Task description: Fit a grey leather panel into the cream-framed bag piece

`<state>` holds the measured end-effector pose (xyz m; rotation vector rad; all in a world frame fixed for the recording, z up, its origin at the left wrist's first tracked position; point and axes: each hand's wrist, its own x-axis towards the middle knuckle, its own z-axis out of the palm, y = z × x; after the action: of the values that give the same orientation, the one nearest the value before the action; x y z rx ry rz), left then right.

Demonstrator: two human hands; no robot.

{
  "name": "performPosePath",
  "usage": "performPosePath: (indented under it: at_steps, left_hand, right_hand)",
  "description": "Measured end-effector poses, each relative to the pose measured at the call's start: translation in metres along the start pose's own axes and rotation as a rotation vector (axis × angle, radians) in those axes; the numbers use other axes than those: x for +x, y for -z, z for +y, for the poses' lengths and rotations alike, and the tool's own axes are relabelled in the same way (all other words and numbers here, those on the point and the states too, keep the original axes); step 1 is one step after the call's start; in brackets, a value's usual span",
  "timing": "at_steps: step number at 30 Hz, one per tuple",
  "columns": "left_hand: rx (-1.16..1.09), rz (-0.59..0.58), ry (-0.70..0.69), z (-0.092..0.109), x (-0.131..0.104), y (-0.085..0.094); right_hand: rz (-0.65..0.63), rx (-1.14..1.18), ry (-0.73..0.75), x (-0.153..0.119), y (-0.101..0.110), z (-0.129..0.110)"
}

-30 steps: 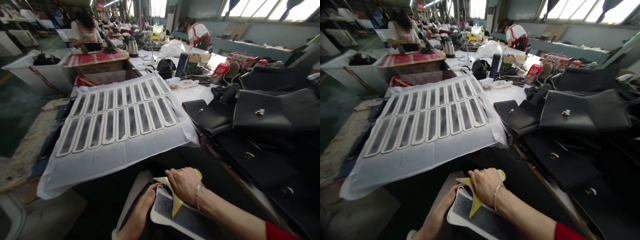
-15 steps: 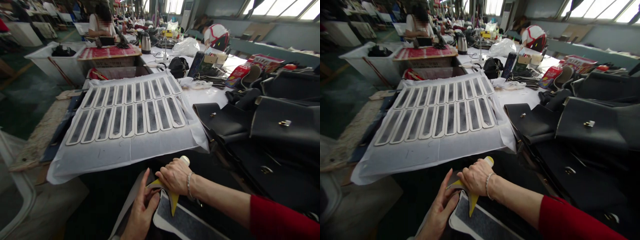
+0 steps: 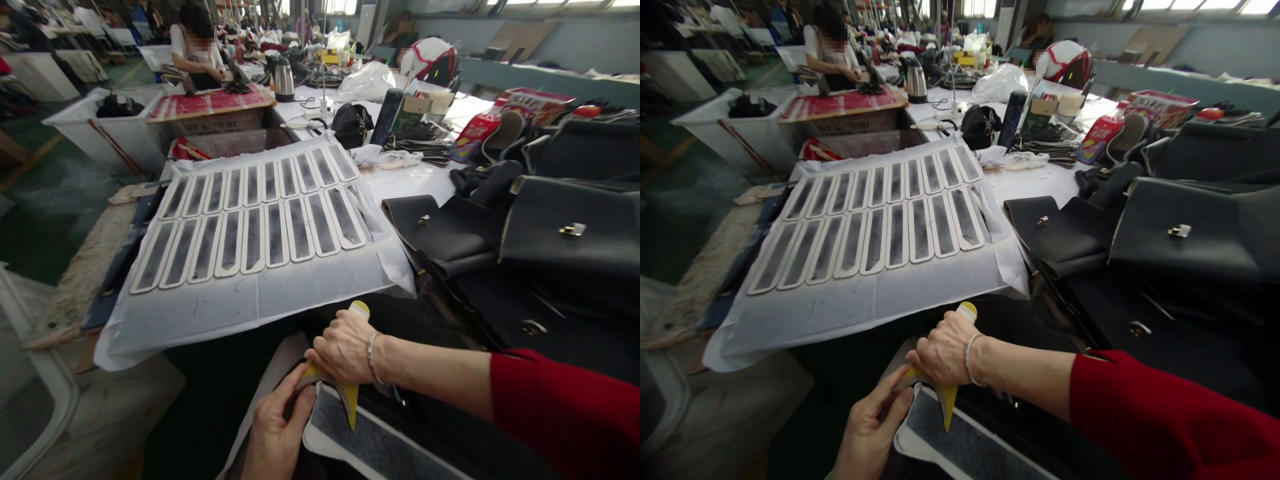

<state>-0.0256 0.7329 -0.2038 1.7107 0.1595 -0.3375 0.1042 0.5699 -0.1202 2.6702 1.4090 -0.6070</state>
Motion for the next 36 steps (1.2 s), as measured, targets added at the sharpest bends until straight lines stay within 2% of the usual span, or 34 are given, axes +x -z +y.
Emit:
performPosePath:
  at_steps: [7,10,12,13,15,17,19,21,24,27,30,33,36]
  left_hand:
    - [0.347,0.094,-0.445,0.013,0.004,0.002]
    - [0.420,0.048,-0.552,0.019,0.006,0.004]
    - [0.387,-0.052,-0.508,0.023,0.007,0.008]
    - [0.346,-0.113,-0.442,0.024,0.007,0.010]
    - [0.203,-0.218,-0.224,0.027,0.010,0.013]
    - [-0.054,-0.260,0.035,0.028,0.015,0.014]
    - [-0.308,-0.278,0.180,0.031,0.022,0.013]
    - [-0.387,-0.321,0.135,0.036,0.028,0.012]
    - [-0.374,-0.432,0.033,0.045,0.033,0.011]
    - [-0.478,-0.483,0.123,0.047,0.032,0.010]
    - [-0.447,-0.468,0.151,0.043,0.031,0.007]
    - [-0.292,-0.457,0.076,0.042,0.033,0.004]
    - [-0.085,-0.455,-0.029,0.046,0.039,0.006]
  right_hand:
    - [0.014,-0.008,0.012,-0.012,-0.005,-0.001]
    - [0.044,-0.008,-0.016,-0.019,-0.010,-0.004]
    - [0.051,0.006,-0.045,-0.023,-0.012,-0.008]
    - [0.048,0.014,-0.064,-0.025,-0.013,-0.010]
    - [0.039,0.027,-0.098,-0.029,-0.014,-0.015]
    - [0.035,0.037,-0.133,-0.032,-0.015,-0.020]
    - [0.054,0.044,-0.163,-0.035,-0.015,-0.024]
    - [0.080,0.053,-0.185,-0.037,-0.016,-0.027]
    - [0.096,0.074,-0.214,-0.042,-0.018,-0.028]
    - [0.089,0.110,-0.286,-0.054,-0.022,-0.027]
    - [0.075,0.205,-0.496,-0.077,-0.025,-0.024]
    - [0.084,0.470,-0.781,-0.107,-0.020,-0.021]
    - [0.175,0.892,-0.915,-0.138,-0.003,-0.026]
